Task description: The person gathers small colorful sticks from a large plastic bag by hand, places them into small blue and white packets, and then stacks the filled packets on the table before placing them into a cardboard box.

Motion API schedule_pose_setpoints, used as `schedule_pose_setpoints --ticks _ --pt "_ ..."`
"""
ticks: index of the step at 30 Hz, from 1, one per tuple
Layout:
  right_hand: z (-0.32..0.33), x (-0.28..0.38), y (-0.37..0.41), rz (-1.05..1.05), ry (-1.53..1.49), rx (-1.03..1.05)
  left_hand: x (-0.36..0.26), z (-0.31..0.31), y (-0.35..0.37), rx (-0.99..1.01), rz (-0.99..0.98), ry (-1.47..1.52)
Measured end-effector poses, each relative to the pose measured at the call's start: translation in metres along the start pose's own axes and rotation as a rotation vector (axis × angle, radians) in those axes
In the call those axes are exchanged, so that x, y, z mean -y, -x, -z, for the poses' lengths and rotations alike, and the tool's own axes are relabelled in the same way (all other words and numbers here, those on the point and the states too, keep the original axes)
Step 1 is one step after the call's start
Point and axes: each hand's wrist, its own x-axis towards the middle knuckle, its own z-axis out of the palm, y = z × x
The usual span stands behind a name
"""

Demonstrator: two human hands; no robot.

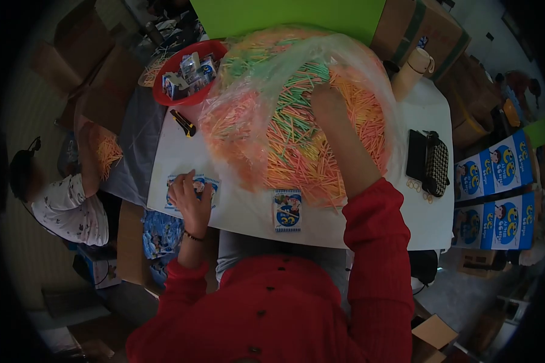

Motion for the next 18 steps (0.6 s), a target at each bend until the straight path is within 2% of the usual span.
schedule_pose_setpoints --ticks 1,3,5,6,8,10,12,15,17,18 --pt "0.001 -0.005 0.002 -0.003 -0.062 -0.037 -0.018 0.000 0.002 0.039 -0.050 0.050" --pt "0.006 -0.016 0.007 -0.005 -0.125 -0.076 -0.057 0.001 0.013 0.243 -0.147 0.215" --pt "0.016 -0.030 0.021 -0.121 -0.380 -0.187 -0.081 -0.011 0.029 0.404 -0.197 0.299" --pt "0.024 -0.034 0.031 -0.123 -0.372 -0.187 -0.088 -0.019 0.035 0.404 -0.199 0.308" --pt "0.040 -0.040 0.063 -0.324 -1.071 -0.141 -0.098 -0.034 0.044 0.482 -0.170 0.304" --pt "0.049 -0.039 0.102 -0.419 -1.458 -0.065 -0.100 -0.041 0.044 0.507 -0.105 0.368" --pt "0.032 -0.025 0.139 -0.539 -1.855 -0.191 -0.097 -0.049 0.043 0.535 -0.034 0.429" --pt "0.019 -0.005 0.190 -0.552 -1.900 -0.139 -0.093 -0.057 0.041 0.567 -0.026 0.445" --pt "-0.004 0.009 0.213 -0.484 -1.637 -0.152 -0.098 -0.054 0.036 0.569 -0.011 0.438" --pt "-0.003 0.011 0.216 -0.489 -1.641 -0.151 -0.101 -0.054 0.035 0.573 -0.013 0.433"
